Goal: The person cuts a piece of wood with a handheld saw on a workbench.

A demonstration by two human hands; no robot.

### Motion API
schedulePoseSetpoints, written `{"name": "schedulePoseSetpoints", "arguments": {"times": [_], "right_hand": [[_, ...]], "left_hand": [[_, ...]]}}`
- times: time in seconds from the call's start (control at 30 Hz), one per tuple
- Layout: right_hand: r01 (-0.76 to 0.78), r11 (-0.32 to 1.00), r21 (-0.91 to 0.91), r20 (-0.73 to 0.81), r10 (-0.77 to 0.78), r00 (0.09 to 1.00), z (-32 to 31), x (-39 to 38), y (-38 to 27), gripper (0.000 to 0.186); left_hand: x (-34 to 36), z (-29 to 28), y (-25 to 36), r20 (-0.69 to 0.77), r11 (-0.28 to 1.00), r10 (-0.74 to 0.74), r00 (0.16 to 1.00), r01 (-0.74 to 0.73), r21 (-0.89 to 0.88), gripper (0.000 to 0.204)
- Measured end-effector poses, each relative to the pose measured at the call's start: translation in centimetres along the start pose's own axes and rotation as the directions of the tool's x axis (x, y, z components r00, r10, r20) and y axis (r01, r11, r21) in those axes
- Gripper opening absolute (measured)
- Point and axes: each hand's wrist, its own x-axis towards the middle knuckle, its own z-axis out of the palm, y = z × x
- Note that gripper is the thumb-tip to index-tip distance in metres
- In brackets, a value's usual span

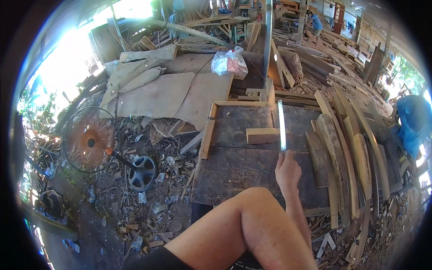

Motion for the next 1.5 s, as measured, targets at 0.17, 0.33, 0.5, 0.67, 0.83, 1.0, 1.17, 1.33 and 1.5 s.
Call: {"name": "schedulePoseSetpoints", "arguments": {"times": [0.17,0.33,0.5,0.67,0.83,1.0,1.17,1.33,1.5], "right_hand": [[-0.029,0.999,-0.017,0.031,0.03,0.999,0.2,-0.1,-0.5,0.026],[-0.009,1.0,-0.003,-0.001,0.009,1.0,0.2,-0.1,0.0,0.026],[0.001,1.0,0.017,-0.004,-0.001,1.0,0.0,-0.2,-0.2,0.025],[0.022,1.0,0.008,-0.036,-0.022,0.999,0.1,-0.3,0.2,0.025],[0.054,0.998,0.02,-0.059,-0.053,0.997,0.4,-0.3,0.2,0.024],[0.056,0.998,0.024,-0.043,-0.055,0.998,0.6,-0.2,0.6,0.023],[0.071,0.997,0.035,-0.054,-0.069,0.996,0.4,-0.2,0.3,0.022],[0.063,0.997,0.036,-0.048,-0.061,0.997,-0.1,-0.3,0.4,0.021],[0.069,0.997,0.044,-0.051,-0.067,0.996,0.4,-0.4,0.8,0.021]], "left_hand": [[0.0,1.0,-0.3,0.016,0.999,-0.01,1.0,0.01,-0.03,0.03],[0.2,1.8,-0.5,0.057,0.996,0.0,0.998,0.005,-0.086,0.03],[0.2,2.3,-0.5,0.082,0.993,-0.006,0.997,0.016,-0.116,0.03],[0.3,2.6,-0.4,0.094,0.99,-0.008,0.996,0.021,-0.138,0.03],[0.2,2.8,-0.3,0.1,0.987,-0.021,0.995,0.036,-0.154,0.03],[0.1,2.8,0.0,0.116,0.983,-0.025,0.993,0.046,-0.179,0.029],[0.2,3.0,0.1,0.124,0.978,-0.03,0.992,0.054,-0.2,0.029],[0.1,2.7,0.3,0.14,0.975,-0.029,0.99,0.059,-0.214,0.029],[-0.1,2.2,0.3,0.144,0.972,-0.042,0.989,0.074,-0.222,0.029]]}}
